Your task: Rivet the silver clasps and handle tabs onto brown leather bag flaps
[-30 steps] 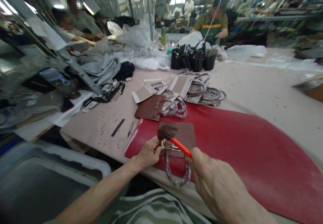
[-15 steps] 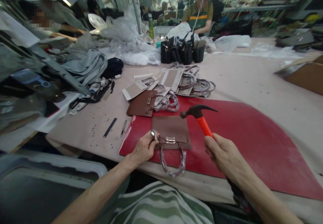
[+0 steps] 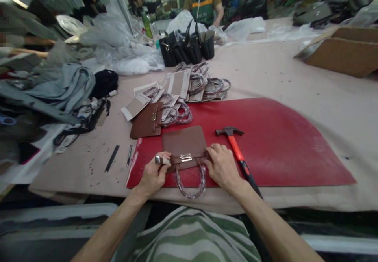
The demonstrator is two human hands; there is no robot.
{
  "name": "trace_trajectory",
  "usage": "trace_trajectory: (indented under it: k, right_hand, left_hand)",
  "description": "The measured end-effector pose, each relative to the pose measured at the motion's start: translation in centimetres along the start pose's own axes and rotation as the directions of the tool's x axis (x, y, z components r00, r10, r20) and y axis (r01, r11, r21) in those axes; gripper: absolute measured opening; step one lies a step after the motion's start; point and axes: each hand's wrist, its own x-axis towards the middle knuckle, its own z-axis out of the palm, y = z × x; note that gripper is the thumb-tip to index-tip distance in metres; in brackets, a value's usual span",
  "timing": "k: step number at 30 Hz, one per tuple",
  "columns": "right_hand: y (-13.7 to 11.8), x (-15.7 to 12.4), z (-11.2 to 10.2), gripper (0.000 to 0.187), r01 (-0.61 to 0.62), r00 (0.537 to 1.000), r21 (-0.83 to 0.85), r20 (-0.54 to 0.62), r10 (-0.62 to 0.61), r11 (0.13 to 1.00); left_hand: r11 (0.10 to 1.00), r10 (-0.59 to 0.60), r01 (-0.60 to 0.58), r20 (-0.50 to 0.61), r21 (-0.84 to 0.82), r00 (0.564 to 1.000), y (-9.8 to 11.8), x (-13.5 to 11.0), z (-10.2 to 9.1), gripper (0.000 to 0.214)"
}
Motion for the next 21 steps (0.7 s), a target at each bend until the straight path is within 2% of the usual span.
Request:
trace_trajectory:
  k: [2,3,5,6,8,9,10,11,16,21]
  right_hand:
    - [-0.7,0.1,1.0,0.024,-0.029,1.0,-0.028,0.009,0.029,0.999]
    - [-0.9,0.1,1.3,0.024,-0.044,0.999,-0.028,0.004,0.044,0.999]
    - [-1.0,-0.1,1.5,0.023,-0.057,0.998,-0.015,-0.001,0.057,0.998]
    - [-1.1,-0.2,1.5,0.022,-0.057,0.998,-0.006,0.002,0.057,0.998]
    - [-1.5,-0.4,1.6,0.02,-0.053,0.999,0.015,0.006,0.053,0.998]
    - [-1.8,-0.5,1.7,0.019,-0.054,0.999,0.023,0.001,0.054,0.998]
    - [-2.3,-0.7,1.8,0.018,-0.055,0.998,0.029,-0.009,0.055,0.998]
    - [-2.9,-0.8,2.0,0.018,-0.053,0.998,0.035,-0.021,0.054,0.998]
    - [-5.1,-1.2,2.9,0.013,-0.039,0.998,0.064,-0.051,0.042,0.997]
    - [-4.5,-1.2,2.6,0.015,-0.014,1.0,0.184,0.006,0.013,0.983]
  left_hand:
    - [1.0,0.022,-0.022,0.007,0.006,1.0,-0.1,-0.6,0.0,0.016]
    - [1.0,-0.004,0.004,-0.011,0.007,1.0,-0.1,-0.9,0.0,0.014]
    - [0.986,-0.164,0.162,-0.098,-0.027,0.982,-0.3,-1.4,-0.3,0.013]
    - [0.959,-0.28,0.27,-0.155,-0.082,0.947,-0.5,-1.5,-0.5,0.016]
    - [0.864,-0.491,0.441,-0.218,-0.242,0.843,-0.8,-1.4,-1.0,0.025]
    - [0.82,-0.553,0.477,-0.22,-0.317,0.804,-0.8,-1.2,-1.2,0.028]
    - [0.794,-0.579,0.483,-0.218,-0.369,0.786,-0.8,-1.0,-1.4,0.03]
    - [0.79,-0.577,0.471,-0.215,-0.393,0.788,-0.6,-0.7,-1.5,0.03]
    - [0.844,-0.484,0.42,-0.135,-0.333,0.865,1.8,0.8,-0.6,0.021]
    - [0.876,-0.414,0.39,-0.031,-0.284,0.91,3.4,2.2,1.5,0.014]
